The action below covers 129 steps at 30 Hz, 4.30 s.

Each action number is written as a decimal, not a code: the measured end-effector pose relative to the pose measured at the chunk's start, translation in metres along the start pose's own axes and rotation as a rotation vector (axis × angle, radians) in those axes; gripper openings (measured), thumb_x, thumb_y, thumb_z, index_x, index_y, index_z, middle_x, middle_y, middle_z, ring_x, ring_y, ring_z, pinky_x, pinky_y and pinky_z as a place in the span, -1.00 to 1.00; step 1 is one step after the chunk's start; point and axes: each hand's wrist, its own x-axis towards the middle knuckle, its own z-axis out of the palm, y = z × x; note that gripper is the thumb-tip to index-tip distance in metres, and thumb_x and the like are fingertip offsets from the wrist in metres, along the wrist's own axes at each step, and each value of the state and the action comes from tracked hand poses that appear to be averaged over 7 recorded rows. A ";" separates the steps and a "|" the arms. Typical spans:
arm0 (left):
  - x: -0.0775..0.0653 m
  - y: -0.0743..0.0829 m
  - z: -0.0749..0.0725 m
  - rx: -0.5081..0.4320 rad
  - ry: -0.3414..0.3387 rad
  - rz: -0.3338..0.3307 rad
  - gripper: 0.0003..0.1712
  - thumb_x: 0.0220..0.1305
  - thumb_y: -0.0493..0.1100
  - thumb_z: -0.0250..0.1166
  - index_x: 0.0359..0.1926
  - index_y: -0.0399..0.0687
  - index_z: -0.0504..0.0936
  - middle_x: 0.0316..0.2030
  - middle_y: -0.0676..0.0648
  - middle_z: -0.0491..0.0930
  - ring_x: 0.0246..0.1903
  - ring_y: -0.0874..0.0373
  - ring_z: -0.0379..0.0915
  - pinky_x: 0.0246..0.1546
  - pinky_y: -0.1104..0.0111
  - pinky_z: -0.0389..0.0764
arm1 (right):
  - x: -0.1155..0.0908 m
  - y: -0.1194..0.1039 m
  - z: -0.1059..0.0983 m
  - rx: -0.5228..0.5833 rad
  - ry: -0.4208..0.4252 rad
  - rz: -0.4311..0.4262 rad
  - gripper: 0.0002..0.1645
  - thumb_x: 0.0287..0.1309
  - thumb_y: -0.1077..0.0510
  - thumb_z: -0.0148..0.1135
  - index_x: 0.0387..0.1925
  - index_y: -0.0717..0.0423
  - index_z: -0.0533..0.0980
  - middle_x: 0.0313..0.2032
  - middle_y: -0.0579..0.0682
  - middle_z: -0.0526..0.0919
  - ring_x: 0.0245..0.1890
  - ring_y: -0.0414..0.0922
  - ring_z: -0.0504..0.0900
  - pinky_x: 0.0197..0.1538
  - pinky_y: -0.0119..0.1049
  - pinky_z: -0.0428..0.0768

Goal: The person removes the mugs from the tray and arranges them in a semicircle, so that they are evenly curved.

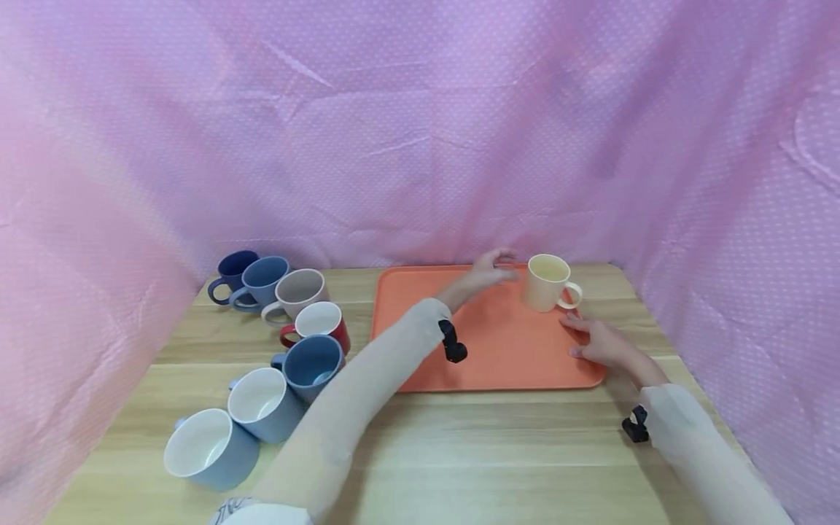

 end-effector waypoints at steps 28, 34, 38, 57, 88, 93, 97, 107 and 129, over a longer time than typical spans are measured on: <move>0.038 -0.039 0.031 -0.061 -0.151 0.001 -0.01 0.09 -0.32 0.51 0.50 0.09 0.27 0.26 0.06 0.45 0.25 0.10 0.42 0.26 0.22 0.51 | 0.004 0.003 0.008 0.040 0.008 0.020 -0.18 0.08 0.22 0.49 0.37 0.30 0.40 0.33 0.61 0.28 0.30 0.49 0.36 0.07 0.10 0.57; 0.032 -0.036 0.029 0.055 -0.224 0.100 -0.09 0.07 -0.33 0.52 0.44 -0.03 0.33 0.09 0.00 0.38 -0.01 0.20 0.42 -0.03 0.44 0.52 | 0.005 0.003 0.004 0.017 0.022 -0.001 -0.19 0.07 0.24 0.48 0.35 0.33 0.40 0.32 0.55 0.35 0.24 0.42 0.44 -0.07 -0.15 0.56; 0.029 -0.032 0.028 0.085 -0.226 0.077 -0.11 0.05 -0.29 0.56 0.37 -0.03 0.32 0.14 0.02 0.38 0.01 0.23 0.39 -0.01 0.47 0.50 | 0.005 0.004 0.003 0.003 0.027 0.000 -0.18 0.05 0.22 0.50 0.35 0.33 0.41 0.31 0.54 0.36 0.25 0.44 0.44 -0.05 -0.13 0.58; 0.012 -0.018 0.025 0.272 -0.197 0.244 -0.18 -0.16 -0.17 0.70 0.21 0.02 0.58 0.06 0.03 0.63 0.03 0.24 0.51 0.06 0.54 0.48 | 0.006 -0.002 0.004 0.012 -0.001 0.004 -0.15 0.07 0.18 0.50 0.36 0.33 0.39 0.35 0.54 0.28 0.24 0.51 0.41 -0.08 -0.04 0.59; -0.031 0.017 -0.016 0.593 -0.487 0.097 -0.63 0.26 0.22 0.38 -0.15 0.08 0.67 -0.22 0.12 0.62 -0.20 0.23 0.52 -0.19 0.49 0.56 | 0.000 0.004 -0.005 0.037 -0.051 0.089 -0.08 0.11 0.15 0.46 0.43 0.35 0.28 0.40 0.59 0.15 0.32 0.64 0.17 0.23 0.47 0.29; -0.019 0.003 -0.024 0.388 -0.450 0.080 -0.62 0.52 0.02 0.15 -0.02 -0.19 0.71 -0.12 -0.11 0.71 -0.15 0.08 0.64 0.01 0.32 0.67 | 0.002 0.002 -0.010 0.016 -0.047 0.092 -0.11 0.12 0.16 0.46 0.42 0.34 0.30 0.40 0.59 0.16 0.32 0.63 0.18 0.22 0.45 0.33; -0.010 -0.012 -0.016 0.291 -0.481 0.086 -0.55 0.51 -0.23 0.12 0.36 -0.19 0.49 0.29 -0.18 0.55 0.15 0.14 0.57 0.15 0.42 0.56 | 0.002 -0.001 -0.007 0.018 -0.043 0.072 -0.13 0.12 0.18 0.45 0.40 0.36 0.32 0.38 0.60 0.18 0.31 0.62 0.21 0.20 0.41 0.38; 0.005 -0.026 -0.001 0.110 -0.720 -0.074 -0.49 0.55 -0.25 -0.02 0.41 0.16 0.49 0.33 0.22 0.52 0.22 0.44 0.39 0.14 0.38 0.50 | -0.004 -0.007 -0.001 0.032 -0.015 0.062 -0.14 0.10 0.18 0.47 0.39 0.36 0.34 0.36 0.62 0.20 0.27 0.61 0.29 0.13 0.32 0.47; 0.017 -0.016 -0.005 0.151 -0.707 -0.140 -0.54 0.39 -0.06 0.22 0.25 -0.03 0.61 0.02 0.19 0.67 -0.01 0.33 0.59 0.02 0.45 0.56 | -0.002 -0.010 0.002 0.071 -0.023 0.073 -0.16 0.10 0.21 0.46 0.39 0.32 0.36 0.41 0.51 0.23 0.38 0.54 0.21 0.10 -0.26 0.50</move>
